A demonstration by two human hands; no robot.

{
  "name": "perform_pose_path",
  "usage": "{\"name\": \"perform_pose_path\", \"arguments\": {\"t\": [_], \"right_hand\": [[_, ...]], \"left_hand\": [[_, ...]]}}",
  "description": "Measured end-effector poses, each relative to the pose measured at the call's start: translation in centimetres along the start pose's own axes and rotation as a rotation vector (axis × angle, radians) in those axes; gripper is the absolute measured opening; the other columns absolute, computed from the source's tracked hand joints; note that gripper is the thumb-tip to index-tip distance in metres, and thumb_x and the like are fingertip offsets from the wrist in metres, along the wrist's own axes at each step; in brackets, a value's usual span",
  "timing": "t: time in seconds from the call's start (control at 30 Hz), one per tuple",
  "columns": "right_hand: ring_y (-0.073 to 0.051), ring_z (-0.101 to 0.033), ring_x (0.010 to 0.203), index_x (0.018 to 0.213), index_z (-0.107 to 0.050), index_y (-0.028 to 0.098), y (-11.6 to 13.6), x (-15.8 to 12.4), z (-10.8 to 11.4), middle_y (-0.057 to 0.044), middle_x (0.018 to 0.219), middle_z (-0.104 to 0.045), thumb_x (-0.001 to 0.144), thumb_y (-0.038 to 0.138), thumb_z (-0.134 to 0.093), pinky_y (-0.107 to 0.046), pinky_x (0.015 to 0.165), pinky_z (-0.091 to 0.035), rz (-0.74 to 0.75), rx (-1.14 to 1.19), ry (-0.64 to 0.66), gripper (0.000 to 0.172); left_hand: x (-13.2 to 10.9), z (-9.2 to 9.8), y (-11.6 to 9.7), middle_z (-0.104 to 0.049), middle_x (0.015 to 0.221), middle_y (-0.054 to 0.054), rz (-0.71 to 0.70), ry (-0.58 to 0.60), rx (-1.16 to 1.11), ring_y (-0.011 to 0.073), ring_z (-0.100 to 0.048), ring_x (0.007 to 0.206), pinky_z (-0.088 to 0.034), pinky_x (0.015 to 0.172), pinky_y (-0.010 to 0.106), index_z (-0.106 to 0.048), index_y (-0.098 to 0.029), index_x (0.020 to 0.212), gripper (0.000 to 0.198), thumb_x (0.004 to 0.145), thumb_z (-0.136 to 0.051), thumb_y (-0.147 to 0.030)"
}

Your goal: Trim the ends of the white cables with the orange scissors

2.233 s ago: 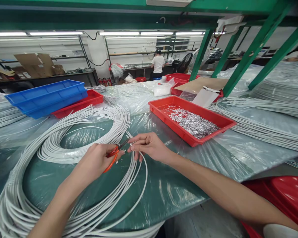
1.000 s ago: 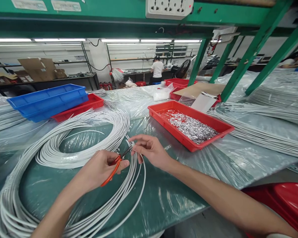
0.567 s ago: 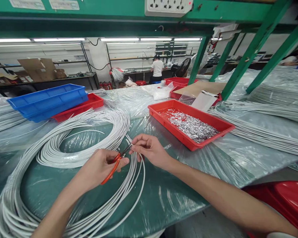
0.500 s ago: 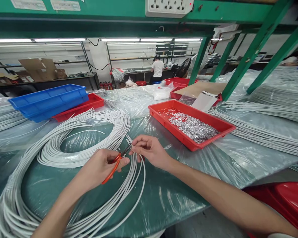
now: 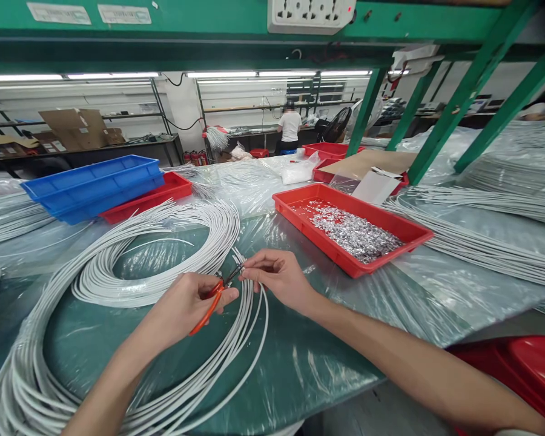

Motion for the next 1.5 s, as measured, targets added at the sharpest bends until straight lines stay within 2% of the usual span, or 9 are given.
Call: {"name": "perform_pose_path", "arguments": {"t": [0.27, 0.5, 0.6, 0.73, 0.9, 1.17, 1.3, 1.5], "right_hand": [[-0.010, -0.057, 0.046, 0.074, -0.070, 0.016, 0.1, -0.4, 0.0, -0.003, 0.067, -0.070, 0.069, 0.036, -0.082, -0.023, 0.047, -0.045, 0.041, -0.062, -0.057, 0.024], [-0.011, -0.056, 0.049, 0.071, -0.071, 0.016, 0.2, -1.0, -0.3, -0.002, 0.064, -0.067, 0.076, 0.031, -0.076, -0.025, 0.050, -0.044, 0.145, -0.252, -0.101, 0.016], [-0.011, -0.055, 0.051, 0.071, -0.072, 0.017, 0.1, -1.2, -0.5, -0.002, 0.064, -0.067, 0.078, 0.030, -0.075, -0.025, 0.050, -0.044, 0.155, -0.291, -0.103, 0.015], [-0.012, -0.057, 0.050, 0.073, -0.072, 0.017, 0.3, -1.2, -0.5, -0.003, 0.068, -0.069, 0.076, 0.033, -0.077, -0.025, 0.049, -0.045, 0.134, -0.203, -0.151, 0.016], [-0.013, -0.059, 0.051, 0.073, -0.073, 0.017, 0.3, -1.1, -0.4, -0.004, 0.072, -0.071, 0.073, 0.034, -0.080, -0.025, 0.048, -0.046, 0.119, -0.134, -0.197, 0.018], [-0.013, -0.060, 0.055, 0.074, -0.072, 0.018, 0.2, -1.4, -0.6, -0.004, 0.071, -0.070, 0.077, 0.032, -0.076, -0.025, 0.052, -0.048, 0.143, -0.186, -0.154, 0.015], [-0.013, -0.059, 0.053, 0.072, -0.072, 0.017, 0.6, -1.4, -0.7, -0.004, 0.072, -0.071, 0.075, 0.032, -0.078, -0.026, 0.051, -0.048, 0.122, -0.135, -0.163, 0.016], [-0.012, -0.059, 0.052, 0.071, -0.072, 0.017, 1.0, -1.2, -0.7, -0.004, 0.070, -0.070, 0.071, 0.034, -0.081, -0.025, 0.049, -0.048, 0.108, -0.058, -0.184, 0.019]], "left_hand": [[0.2, -0.1, 0.4, -0.038, 0.059, -0.004, -0.006, -0.050, 0.092, 0.0106, -0.034, 0.056, -0.023, 0.052, 0.024, -0.047, -0.017, 0.064, 0.036, 0.086, -0.055, -0.045], [0.2, -0.5, 0.2, -0.026, 0.063, -0.005, -0.015, -0.065, 0.113, 0.0108, -0.022, 0.060, -0.021, 0.054, 0.024, -0.039, -0.019, 0.064, 0.038, 0.087, -0.054, -0.046], [0.2, -0.6, 0.2, -0.026, 0.062, -0.005, -0.027, -0.086, 0.101, 0.0110, -0.022, 0.060, -0.021, 0.053, 0.025, -0.039, -0.019, 0.063, 0.040, 0.085, -0.055, -0.048], [0.2, -0.4, 0.2, -0.026, 0.061, -0.004, -0.042, -0.136, 0.096, 0.0113, -0.022, 0.060, -0.021, 0.053, 0.025, -0.039, -0.019, 0.062, 0.041, 0.083, -0.055, -0.049], [0.1, -0.4, 0.1, -0.022, 0.062, -0.005, -0.002, -0.153, 0.171, 0.0115, -0.018, 0.062, -0.018, 0.053, 0.025, -0.031, -0.020, 0.062, 0.043, 0.085, -0.055, -0.046], [0.0, -0.7, 0.0, -0.022, 0.063, -0.005, 0.006, -0.127, 0.199, 0.0122, -0.017, 0.063, -0.018, 0.054, 0.025, -0.033, -0.020, 0.065, 0.041, 0.087, -0.053, -0.047], [-0.2, -0.6, -0.5, -0.021, 0.060, -0.005, 0.025, -0.184, 0.238, 0.0123, -0.016, 0.062, -0.017, 0.053, 0.025, -0.031, -0.020, 0.063, 0.043, 0.086, -0.054, -0.047], [-0.2, -0.8, -0.9, -0.031, 0.054, -0.006, 0.014, -0.302, 0.332, 0.0117, -0.021, 0.057, -0.021, 0.053, 0.024, -0.037, -0.020, 0.064, 0.037, 0.085, -0.053, -0.045]]}}
Point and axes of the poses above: each hand's wrist, its own x-axis towards the middle knuckle, its own z-axis out of the back of the hand, y = z × x, the point moved 3 cm from there along x, towards the middle knuckle
